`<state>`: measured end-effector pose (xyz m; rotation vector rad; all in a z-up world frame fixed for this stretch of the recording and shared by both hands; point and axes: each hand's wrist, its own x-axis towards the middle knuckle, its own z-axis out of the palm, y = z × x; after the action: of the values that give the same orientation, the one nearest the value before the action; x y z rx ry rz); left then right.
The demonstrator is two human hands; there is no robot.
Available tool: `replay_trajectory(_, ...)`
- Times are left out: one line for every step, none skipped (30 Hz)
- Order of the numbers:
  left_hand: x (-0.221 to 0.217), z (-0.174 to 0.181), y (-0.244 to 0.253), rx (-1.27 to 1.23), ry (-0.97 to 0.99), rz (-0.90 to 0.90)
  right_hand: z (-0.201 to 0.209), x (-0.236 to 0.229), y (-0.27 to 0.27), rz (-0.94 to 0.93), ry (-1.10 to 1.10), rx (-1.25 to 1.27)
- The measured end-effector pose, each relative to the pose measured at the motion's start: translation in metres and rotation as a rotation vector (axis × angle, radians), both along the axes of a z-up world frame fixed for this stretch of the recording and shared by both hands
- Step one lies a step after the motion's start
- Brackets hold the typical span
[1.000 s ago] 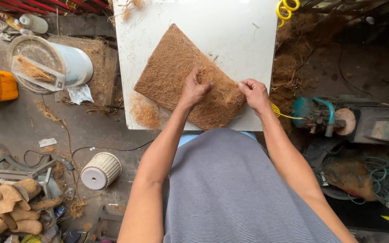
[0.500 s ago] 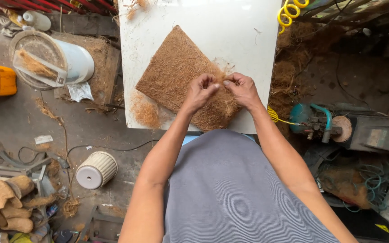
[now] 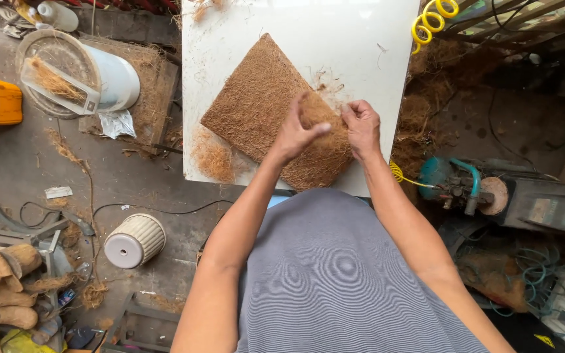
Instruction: The person gathers loose coconut fiber and presses it into a rectangular mat on a white table. They then spray the mat with water using a spray gun and dry it with a hair dryer. Finally, they use a green bottle to roll over and compact the mat.
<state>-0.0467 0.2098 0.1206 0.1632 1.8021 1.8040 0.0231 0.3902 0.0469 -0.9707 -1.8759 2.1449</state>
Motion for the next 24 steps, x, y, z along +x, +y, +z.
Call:
replay_trajectory(0.007, 0.006, 0.004, 0.019, -0.029, -0.11, 0.001, -0.001, -0.004, 0.011, 0.016, -0.041)
replay_trajectory(0.01, 0.0, 0.005, 0.019, -0.03, -0.11, 0.004, 0.0, -0.009, 0.011, 0.015, -0.042)
replay_trajectory(0.01, -0.006, 0.007, 0.019, 0.008, -0.082, 0.007, -0.001, -0.013, 0.002, 0.002, -0.077)
replay_trajectory(0.01, -0.012, 0.008, 0.019, 0.045, -0.054, 0.011, -0.003, -0.018, -0.006, -0.01, -0.112)
replay_trajectory(0.013, -0.027, 0.007, 0.018, 0.042, -0.05, 0.015, 0.001, -0.014, -0.002, -0.013, -0.114)
replay_trajectory(0.016, -0.041, 0.005, 0.035, 0.032, -0.002, 0.019, 0.005, -0.011, -0.032, -0.029, -0.131)
replay_trajectory(0.013, -0.054, 0.004, 0.054, 0.029, 0.043, 0.025, 0.004, -0.007, -0.064, -0.037, -0.146)
replay_trajectory(0.005, -0.053, -0.002, 0.054, 0.034, 0.045, 0.015, 0.003, -0.003, -0.061, -0.032, -0.145)
replay_trajectory(0.002, -0.052, -0.009, 0.05, -0.015, 0.095, 0.005, 0.007, 0.001, -0.08, -0.025, -0.122)
replay_trajectory(-0.001, -0.051, -0.015, 0.045, -0.065, 0.144, -0.006, 0.012, 0.005, -0.098, -0.017, -0.098)
replay_trajectory(0.002, -0.052, -0.011, 0.045, -0.064, 0.146, -0.004, 0.011, 0.003, -0.096, -0.017, -0.098)
replay_trajectory(0.005, -0.053, -0.007, 0.064, -0.086, 0.14, -0.003, 0.01, 0.0, -0.087, -0.01, -0.076)
replay_trajectory(0.006, -0.054, -0.001, 0.084, -0.106, 0.133, -0.001, 0.007, -0.001, -0.08, -0.001, -0.053)
replay_trajectory(0.008, -0.048, 0.001, 0.085, -0.105, 0.132, 0.004, 0.004, -0.007, -0.08, 0.001, -0.052)
replay_trajectory(0.011, -0.042, 0.005, 0.108, -0.162, 0.079, 0.009, 0.002, -0.012, -0.089, 0.007, -0.027)
replay_trajectory(0.015, -0.036, 0.009, 0.131, -0.219, 0.024, 0.014, 0.0, -0.017, -0.098, 0.012, -0.001)
replay_trajectory(0.018, -0.032, 0.01, 0.128, -0.217, 0.027, 0.01, 0.0, -0.02, -0.095, 0.014, -0.004)
replay_trajectory(0.021, -0.027, 0.01, 0.15, -0.233, 0.037, 0.006, 0.0, -0.023, -0.07, 0.022, -0.034)
replay_trajectory(0.024, -0.022, 0.013, 0.176, -0.251, 0.044, 0.003, 0.001, -0.024, -0.049, 0.03, -0.059)
replay_trajectory(0.02, -0.025, 0.01, 0.177, -0.25, 0.043, 0.014, 0.0, -0.023, -0.049, 0.03, -0.058)
replay_trajectory(0.018, -0.029, 0.007, 0.187, -0.192, 0.095, 0.023, 0.001, -0.022, 0.038, -0.006, -0.067)
replay_trajectory(0.015, -0.033, 0.005, 0.197, -0.133, 0.146, 0.033, 0.002, -0.02, 0.126, -0.042, -0.077)
replay_trajectory(0.015, -0.034, 0.004, 0.195, -0.133, 0.152, 0.04, 0.002, -0.019, 0.132, -0.043, -0.079)
replay_trajectory(0.014, -0.035, 0.003, 0.18, -0.108, 0.172, 0.047, 0.003, -0.018, 0.209, -0.043, -0.089)
